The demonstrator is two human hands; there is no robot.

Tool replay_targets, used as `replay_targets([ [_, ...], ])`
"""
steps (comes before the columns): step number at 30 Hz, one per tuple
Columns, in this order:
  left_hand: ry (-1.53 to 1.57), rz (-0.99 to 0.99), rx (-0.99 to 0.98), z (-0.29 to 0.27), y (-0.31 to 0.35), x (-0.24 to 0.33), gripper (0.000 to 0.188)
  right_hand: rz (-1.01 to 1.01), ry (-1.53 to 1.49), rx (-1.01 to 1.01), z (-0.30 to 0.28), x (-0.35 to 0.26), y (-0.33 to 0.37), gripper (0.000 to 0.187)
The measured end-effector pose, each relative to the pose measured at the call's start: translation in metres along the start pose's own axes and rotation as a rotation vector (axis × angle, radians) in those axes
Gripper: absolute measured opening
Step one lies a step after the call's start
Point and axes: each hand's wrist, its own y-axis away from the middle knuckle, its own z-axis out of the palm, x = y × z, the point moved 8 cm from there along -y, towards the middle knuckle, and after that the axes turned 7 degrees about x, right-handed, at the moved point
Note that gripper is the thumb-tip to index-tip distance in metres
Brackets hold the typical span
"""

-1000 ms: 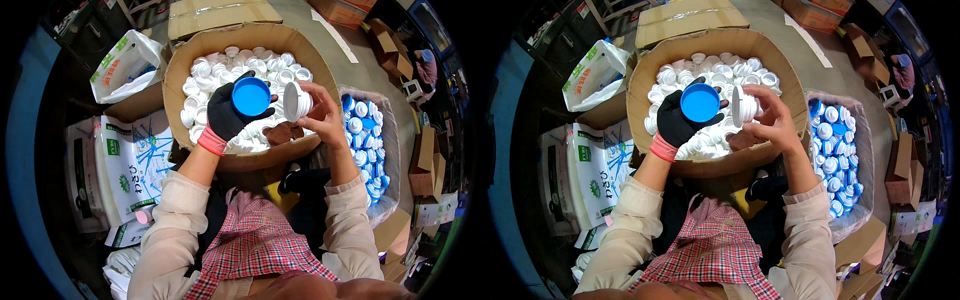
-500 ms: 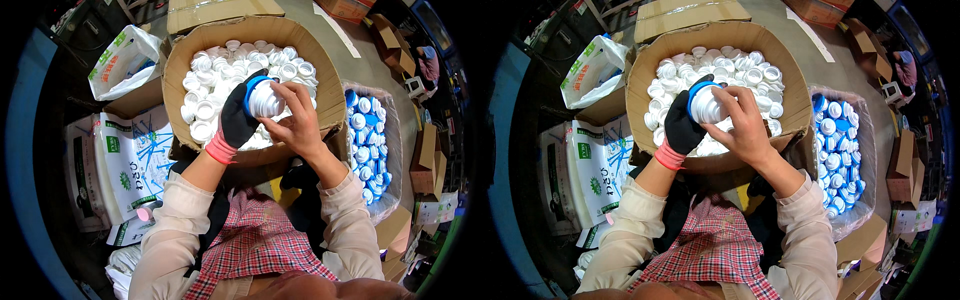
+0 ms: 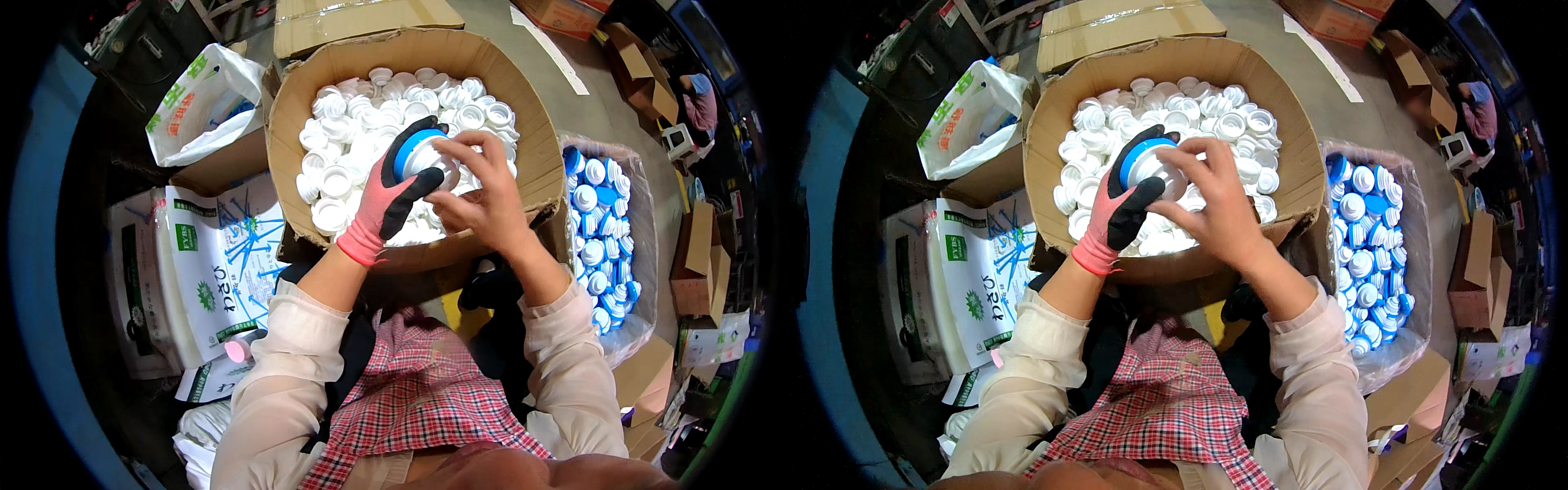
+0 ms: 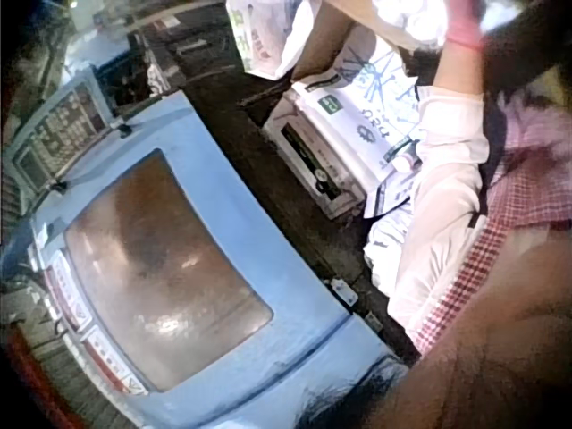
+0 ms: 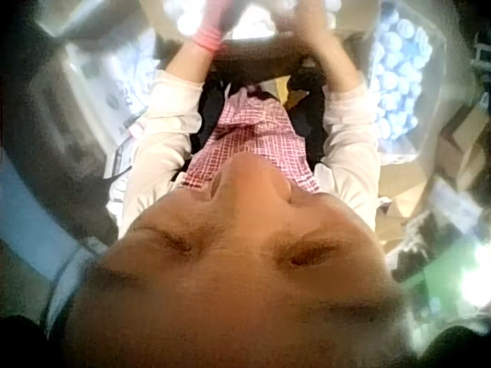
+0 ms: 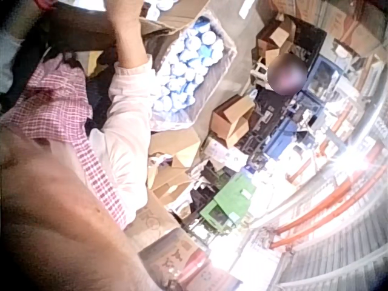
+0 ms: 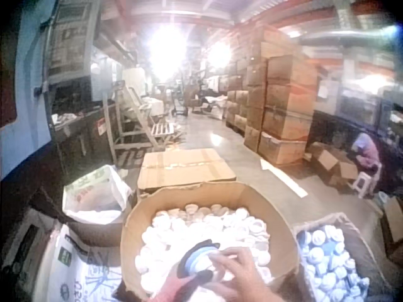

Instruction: The person repeatedly picks up white plastic caps and blue plastic lids from separate boxes, fits the blue lids onto the white caps, and places the assembled units into a third box. The task is performed by hand in a repetitive, one-at-a-time manner.

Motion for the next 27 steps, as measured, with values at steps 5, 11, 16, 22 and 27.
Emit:
replay_targets([
  [5,-0.116,0.052,-0.08,0.011,0.001,0.004,0.063,0.441,-0.491,-0.122,0.007,0.062,0.01,0.046],
  [11,-0.27,-0.037,-0.007,-0.005,-0.003,-0.018,0.05,0.422,-0.367,-0.071,0.0,0.076,0.016,0.042],
  [16,-0.278,0.024,0.065,-0.01,-0.002,-0.024,0.042,0.346,-0.168,-0.023,0.0,0.067,0.017,0.04],
  [22,-0.032,-0.175,0.081,-0.015,-0.006,-0.031,0.039,0.642,-0.701,-0.02,-0.004,0.088,0.011,0.033],
  [27,0.247,-0.229,0.088,-0.005,-0.011,-0.044,0.037,0.624,-0.552,-0.081,-0.014,0.102,0.025,0.048],
])
